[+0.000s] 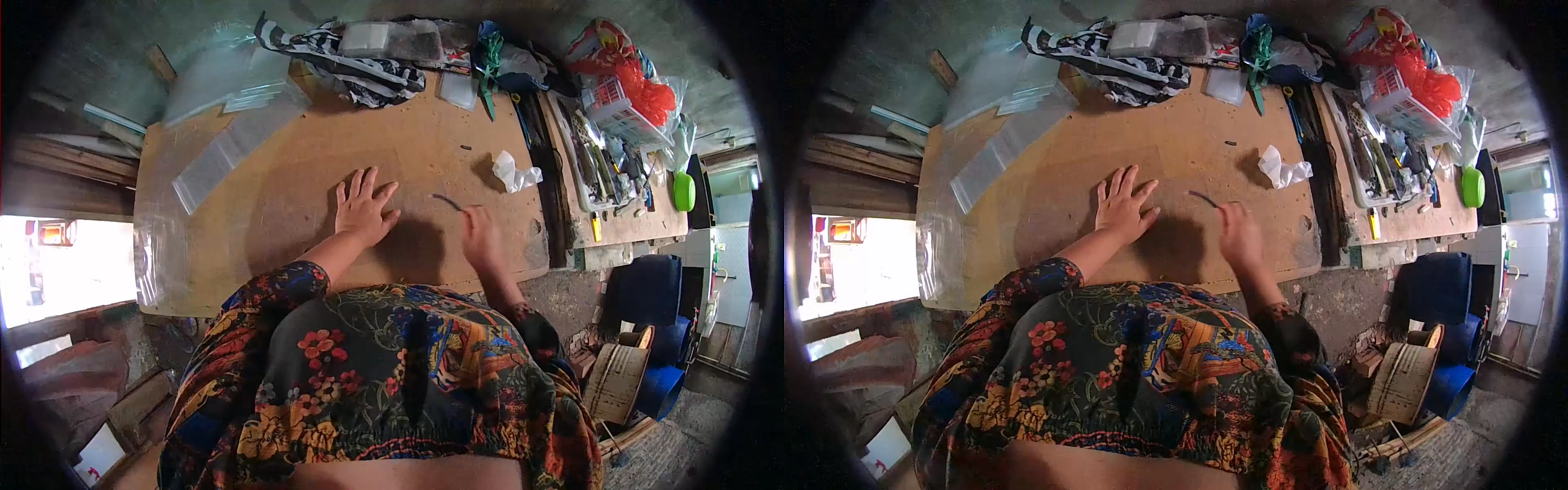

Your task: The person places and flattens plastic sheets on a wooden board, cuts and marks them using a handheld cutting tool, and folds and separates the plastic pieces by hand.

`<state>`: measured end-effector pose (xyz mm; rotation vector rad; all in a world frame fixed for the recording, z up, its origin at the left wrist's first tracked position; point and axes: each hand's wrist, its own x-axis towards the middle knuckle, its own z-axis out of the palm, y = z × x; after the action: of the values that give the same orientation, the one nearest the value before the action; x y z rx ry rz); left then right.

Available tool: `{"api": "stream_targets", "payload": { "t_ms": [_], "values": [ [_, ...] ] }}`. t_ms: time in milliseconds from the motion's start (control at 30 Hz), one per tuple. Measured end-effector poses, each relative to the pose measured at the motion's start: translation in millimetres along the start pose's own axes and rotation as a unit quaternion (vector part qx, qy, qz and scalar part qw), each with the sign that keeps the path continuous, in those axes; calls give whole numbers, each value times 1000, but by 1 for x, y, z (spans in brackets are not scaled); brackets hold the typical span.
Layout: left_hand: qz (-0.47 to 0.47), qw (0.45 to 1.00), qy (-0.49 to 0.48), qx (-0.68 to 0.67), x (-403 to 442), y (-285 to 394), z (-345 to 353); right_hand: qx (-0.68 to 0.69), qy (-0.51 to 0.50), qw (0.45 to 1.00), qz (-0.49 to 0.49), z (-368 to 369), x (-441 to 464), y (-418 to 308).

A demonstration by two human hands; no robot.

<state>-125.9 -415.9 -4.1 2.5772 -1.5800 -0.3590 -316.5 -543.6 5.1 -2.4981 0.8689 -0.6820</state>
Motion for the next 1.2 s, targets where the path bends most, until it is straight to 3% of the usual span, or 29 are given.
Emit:
{"api": "stream_targets", "payload": {
  "t_ms": [233,867,1067,1167,1200],
  "values": [
    [-1,1000,4,-3,2,0,3,3,-66,997,-40,38,8,-12],
    [1,1000,-1,-5,1,0,0,-43,-75,994,-62,40,11,-17],
    [5,1000,15,-9,0,-1,4,-21,-59,996,-57,41,10,-17],
    [12,1000,19,-5,0,-2,2,-3,18,995,-101,47,8,-7],
    [11,1000,10,1,0,-1,1,56,46,997,-6,46,5,-2]
  ]
}}
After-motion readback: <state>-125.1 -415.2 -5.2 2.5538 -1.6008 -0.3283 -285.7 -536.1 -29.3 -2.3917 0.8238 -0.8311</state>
